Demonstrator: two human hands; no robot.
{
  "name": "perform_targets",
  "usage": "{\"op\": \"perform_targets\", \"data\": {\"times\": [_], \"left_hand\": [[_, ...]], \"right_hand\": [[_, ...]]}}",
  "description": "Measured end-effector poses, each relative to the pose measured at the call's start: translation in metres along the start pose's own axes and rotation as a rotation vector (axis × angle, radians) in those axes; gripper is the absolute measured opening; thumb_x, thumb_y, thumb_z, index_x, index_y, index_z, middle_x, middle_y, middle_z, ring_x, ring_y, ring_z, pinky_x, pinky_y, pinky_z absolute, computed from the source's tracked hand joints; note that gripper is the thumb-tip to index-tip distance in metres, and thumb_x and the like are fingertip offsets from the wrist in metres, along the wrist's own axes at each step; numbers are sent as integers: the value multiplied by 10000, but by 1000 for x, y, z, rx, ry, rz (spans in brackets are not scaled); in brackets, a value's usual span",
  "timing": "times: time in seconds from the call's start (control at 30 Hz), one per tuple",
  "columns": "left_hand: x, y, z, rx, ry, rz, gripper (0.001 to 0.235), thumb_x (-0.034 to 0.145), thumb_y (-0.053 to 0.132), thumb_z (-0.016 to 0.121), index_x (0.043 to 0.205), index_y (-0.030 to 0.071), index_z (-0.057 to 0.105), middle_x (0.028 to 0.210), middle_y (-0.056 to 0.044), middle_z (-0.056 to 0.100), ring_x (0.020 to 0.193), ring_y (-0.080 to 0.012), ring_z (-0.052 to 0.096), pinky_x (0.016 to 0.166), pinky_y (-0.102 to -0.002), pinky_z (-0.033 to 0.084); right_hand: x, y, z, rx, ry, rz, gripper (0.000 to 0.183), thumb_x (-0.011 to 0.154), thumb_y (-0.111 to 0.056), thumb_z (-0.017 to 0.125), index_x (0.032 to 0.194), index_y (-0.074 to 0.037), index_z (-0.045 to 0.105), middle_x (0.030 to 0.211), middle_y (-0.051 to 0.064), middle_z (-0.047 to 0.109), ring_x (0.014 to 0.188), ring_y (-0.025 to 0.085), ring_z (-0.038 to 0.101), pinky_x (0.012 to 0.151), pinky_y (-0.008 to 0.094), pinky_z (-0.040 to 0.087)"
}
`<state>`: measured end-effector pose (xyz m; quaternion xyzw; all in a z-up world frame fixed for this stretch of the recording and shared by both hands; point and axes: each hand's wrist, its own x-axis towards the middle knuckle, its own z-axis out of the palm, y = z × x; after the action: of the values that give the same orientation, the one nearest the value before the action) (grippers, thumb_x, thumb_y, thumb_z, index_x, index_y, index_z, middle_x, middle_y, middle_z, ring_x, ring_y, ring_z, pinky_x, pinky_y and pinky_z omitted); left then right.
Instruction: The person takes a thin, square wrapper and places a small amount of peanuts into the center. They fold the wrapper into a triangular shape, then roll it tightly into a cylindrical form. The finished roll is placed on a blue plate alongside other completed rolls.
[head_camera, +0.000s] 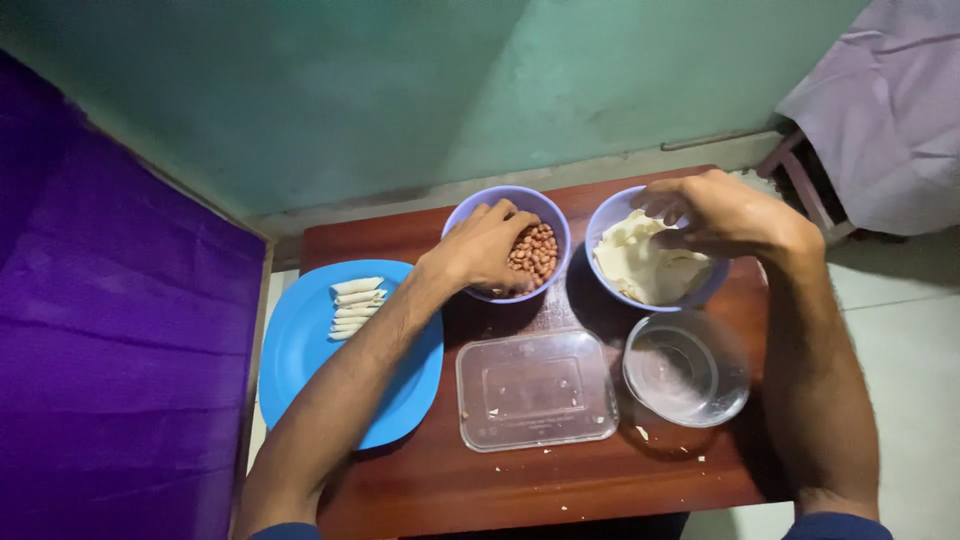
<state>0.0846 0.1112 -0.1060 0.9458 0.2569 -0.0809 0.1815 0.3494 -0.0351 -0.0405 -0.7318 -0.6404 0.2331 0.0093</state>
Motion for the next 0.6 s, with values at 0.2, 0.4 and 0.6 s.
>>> {"op": "perform_targets", "data": {"times": [0.2,0.4,0.6], "left_hand": [[18,-1,24,120,-34,-129,904,612,423,927,1399,251,516,1323,-93,533,1194,-424,593,908,-626,552],[17,-6,17,46,-97,-95,685,735,253,842,1373,256,593,1293,-107,646,1138,-465,674,923,-609,560],[6,-4,5,73,-32,-29,522,788,146,760,1299,192,663,1243,-123,668,1147,-449,671,958,-575,558]], "right_hand": [[7,-4,7,-48,-150,77,573,776,-205,849,1327,-200,692,1189,213,767,1182,396,697,1030,511,543],[25,2,30,-142,-166,39,656,667,-253,948,1278,-216,712,1205,79,775,1178,337,704,1005,489,577],[37,15,38,-127,-169,73,466,686,-324,909,1130,-248,791,1075,53,812,1075,306,751,908,476,620]]}}
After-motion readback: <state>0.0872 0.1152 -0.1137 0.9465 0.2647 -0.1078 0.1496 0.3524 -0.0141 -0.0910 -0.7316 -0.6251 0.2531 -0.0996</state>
